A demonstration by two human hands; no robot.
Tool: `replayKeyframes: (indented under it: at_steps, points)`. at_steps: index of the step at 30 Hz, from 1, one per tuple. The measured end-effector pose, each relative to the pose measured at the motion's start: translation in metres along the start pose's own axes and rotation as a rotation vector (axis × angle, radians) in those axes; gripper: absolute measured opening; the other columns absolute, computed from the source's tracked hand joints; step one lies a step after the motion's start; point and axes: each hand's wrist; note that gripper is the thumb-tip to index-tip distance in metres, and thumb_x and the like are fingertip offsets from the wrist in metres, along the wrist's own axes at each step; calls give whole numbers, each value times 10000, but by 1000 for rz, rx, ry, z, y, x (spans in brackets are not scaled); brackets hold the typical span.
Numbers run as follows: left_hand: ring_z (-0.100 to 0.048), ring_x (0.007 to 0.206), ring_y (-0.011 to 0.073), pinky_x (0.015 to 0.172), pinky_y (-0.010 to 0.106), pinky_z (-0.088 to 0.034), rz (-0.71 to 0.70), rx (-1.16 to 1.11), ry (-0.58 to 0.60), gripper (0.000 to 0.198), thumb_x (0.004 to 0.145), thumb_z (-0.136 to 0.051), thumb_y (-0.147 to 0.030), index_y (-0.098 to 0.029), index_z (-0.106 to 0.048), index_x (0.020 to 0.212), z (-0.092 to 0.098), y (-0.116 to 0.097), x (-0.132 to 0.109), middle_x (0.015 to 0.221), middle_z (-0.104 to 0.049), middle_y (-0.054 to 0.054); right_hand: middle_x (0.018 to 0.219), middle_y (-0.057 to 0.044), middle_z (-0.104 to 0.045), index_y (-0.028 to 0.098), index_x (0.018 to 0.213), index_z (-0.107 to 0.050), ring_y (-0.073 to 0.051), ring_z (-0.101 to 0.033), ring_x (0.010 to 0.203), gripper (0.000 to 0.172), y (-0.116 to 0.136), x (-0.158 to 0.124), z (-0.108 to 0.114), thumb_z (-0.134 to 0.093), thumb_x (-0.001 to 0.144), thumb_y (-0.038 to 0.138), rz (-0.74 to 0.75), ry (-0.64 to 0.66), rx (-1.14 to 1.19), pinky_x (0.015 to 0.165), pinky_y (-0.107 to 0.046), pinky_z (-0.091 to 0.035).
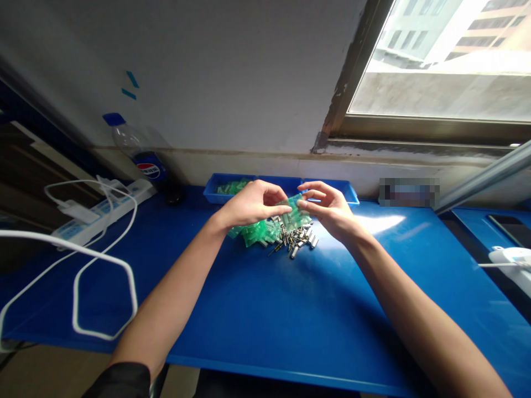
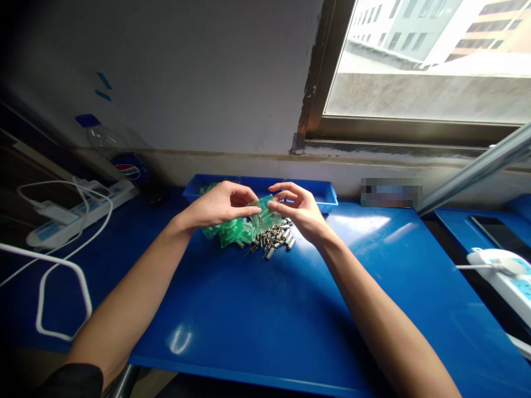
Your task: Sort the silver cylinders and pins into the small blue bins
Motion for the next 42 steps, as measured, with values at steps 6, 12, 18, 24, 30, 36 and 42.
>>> replayKeyframes:
  at_steps: [6, 12, 18, 24, 30, 36, 42]
  points:
    - [-721, 778, 198, 725, 286, -542, 44, 333, -172, 138, 871, -702, -321, -192, -713, 821, 13, 0, -7, 835, -778, 37, 909, -34, -746, 215, 1114, -721, -200, -721, 859, 397, -5, 2, -5, -844, 812, 440, 10, -33, -192, 818, -355, -581]
    - [-737, 934, 289, 860, 369, -538, 233, 750, -533, 135, 932, -640, -291, -225, -757, 939, 29, 20, -8, 944, -780, 100, 1132, -65, -785, 221, 1098, -744, -235, -732, 1066, 240, -15, -1, -15, -751, 890, 342, 118, 147, -460, 939, -382, -574]
    - [-724, 1031, 329, 907, 395, -558, 323, 761, -389, 270, 823, -802, -366, -217, -789, 1048, 33, 53, -4, 1101, -780, 118, 1175, -52, -789, 227, 1116, -750, -233, -740, 1058, 203, -16, -5, -19, -692, 935, 300, 129, 237, -571, 944, -383, -587]
    - [-726, 995, 238, 941, 321, -546, 4, 574, -257, 174, 873, -724, -301, -215, -807, 999, 27, 37, -2, 1059, -795, 70, 1399, -73, -709, 274, 1287, -733, -296, -630, 1332, 411, -24, -8, -20, -763, 878, 258, 273, 394, -723, 1141, -474, -494]
    - [-719, 851, 220, 727, 277, -536, 82, 477, 62, 170, 795, -768, -337, -221, -802, 915, 25, 23, -9, 921, -789, 48, 1173, -60, -798, 266, 1188, -776, -285, -676, 1125, 300, -27, -9, -21, -707, 903, 203, 291, 351, -829, 987, -445, -559]
    - [-690, 883, 236, 685, 265, -496, 216, 579, 230, 431, 666, -859, -404, -251, -748, 1053, 25, 25, -13, 1052, -752, 54, 1292, -78, -758, 261, 1311, -726, -316, -651, 1151, 499, -24, -10, -22, -824, 829, 346, 354, 397, -876, 1019, -489, -519]
    - [-672, 949, 250, 727, 265, -488, 225, 584, 262, 598, 599, -902, -476, -253, -711, 1120, 20, 28, -13, 1154, -712, 74, 1211, -58, -801, 253, 1098, -819, -282, -650, 1020, 183, -35, -8, -24, -699, 974, 313, 483, 387, -945, 938, -461, -534]
Point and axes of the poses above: each hand's wrist, its own x-axis towards the middle knuckle, its own z-axis out of the back of the hand, y = z × x
